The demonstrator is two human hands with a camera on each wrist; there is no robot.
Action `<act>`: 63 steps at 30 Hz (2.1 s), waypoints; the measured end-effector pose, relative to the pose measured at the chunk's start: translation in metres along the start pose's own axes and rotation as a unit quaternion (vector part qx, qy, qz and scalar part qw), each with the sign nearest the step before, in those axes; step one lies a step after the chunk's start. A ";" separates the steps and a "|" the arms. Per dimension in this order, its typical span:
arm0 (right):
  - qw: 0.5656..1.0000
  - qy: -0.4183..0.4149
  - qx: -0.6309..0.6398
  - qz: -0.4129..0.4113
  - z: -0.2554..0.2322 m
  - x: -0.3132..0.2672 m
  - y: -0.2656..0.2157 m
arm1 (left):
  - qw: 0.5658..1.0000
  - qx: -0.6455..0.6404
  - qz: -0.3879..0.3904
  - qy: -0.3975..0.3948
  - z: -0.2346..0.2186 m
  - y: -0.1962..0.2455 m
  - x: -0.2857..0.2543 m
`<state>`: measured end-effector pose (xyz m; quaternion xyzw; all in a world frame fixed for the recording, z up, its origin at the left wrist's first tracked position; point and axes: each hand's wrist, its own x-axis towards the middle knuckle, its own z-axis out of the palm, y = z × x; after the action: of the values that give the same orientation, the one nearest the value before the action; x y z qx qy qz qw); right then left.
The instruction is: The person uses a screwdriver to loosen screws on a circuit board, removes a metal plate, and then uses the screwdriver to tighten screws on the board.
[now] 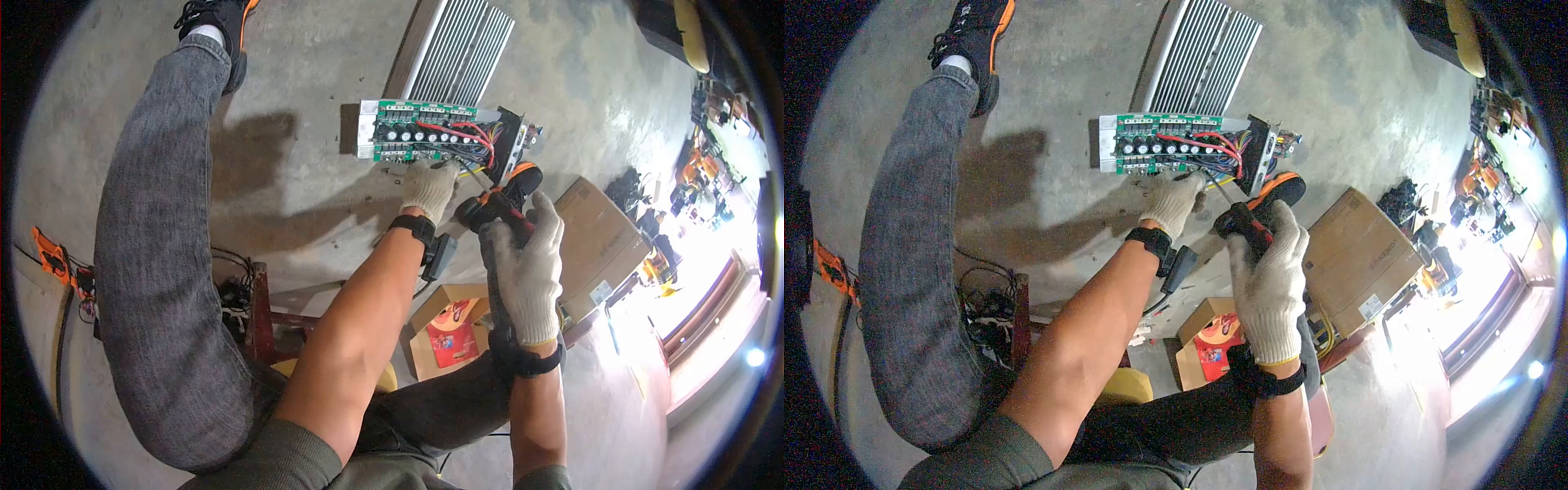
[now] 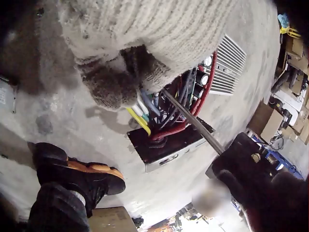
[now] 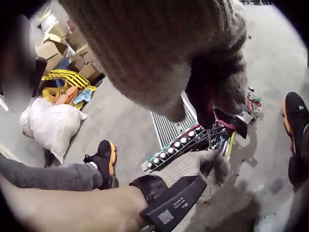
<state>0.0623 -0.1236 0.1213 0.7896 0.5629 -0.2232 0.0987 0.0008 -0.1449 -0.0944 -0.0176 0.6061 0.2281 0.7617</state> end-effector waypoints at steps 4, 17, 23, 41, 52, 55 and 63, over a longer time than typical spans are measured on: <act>1.000 -0.015 0.020 0.018 0.004 0.002 -0.001 | 1.000 0.000 -0.005 -0.008 0.000 -0.011 0.007; 0.999 -0.004 0.042 0.034 0.002 0.001 -0.004 | 0.999 -0.027 -0.005 -0.026 -0.005 0.004 -0.010; 0.997 0.016 0.024 -0.069 0.008 0.001 0.002 | 0.999 -0.032 -0.035 -0.025 -0.005 0.007 -0.012; 0.997 0.016 -0.012 -0.074 0.008 0.003 0.001 | 0.998 -0.040 -0.019 -0.041 -0.007 0.002 -0.008; 1.000 0.004 0.014 -0.028 0.005 0.004 -0.010 | 0.998 -0.040 -0.030 -0.038 -0.009 0.003 -0.008; 0.997 -0.027 0.020 0.064 -0.001 0.009 -0.017 | 0.999 -0.028 -0.004 -0.037 -0.010 0.004 -0.010; 0.996 -0.065 0.062 0.000 -0.006 0.001 -0.010 | 0.998 -0.054 -0.016 -0.039 -0.008 -0.002 -0.005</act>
<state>0.0544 -0.1162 0.1270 0.7783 0.5400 -0.3088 0.0858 -0.0061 -0.1508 -0.0925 -0.0587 0.5622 0.2489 0.7865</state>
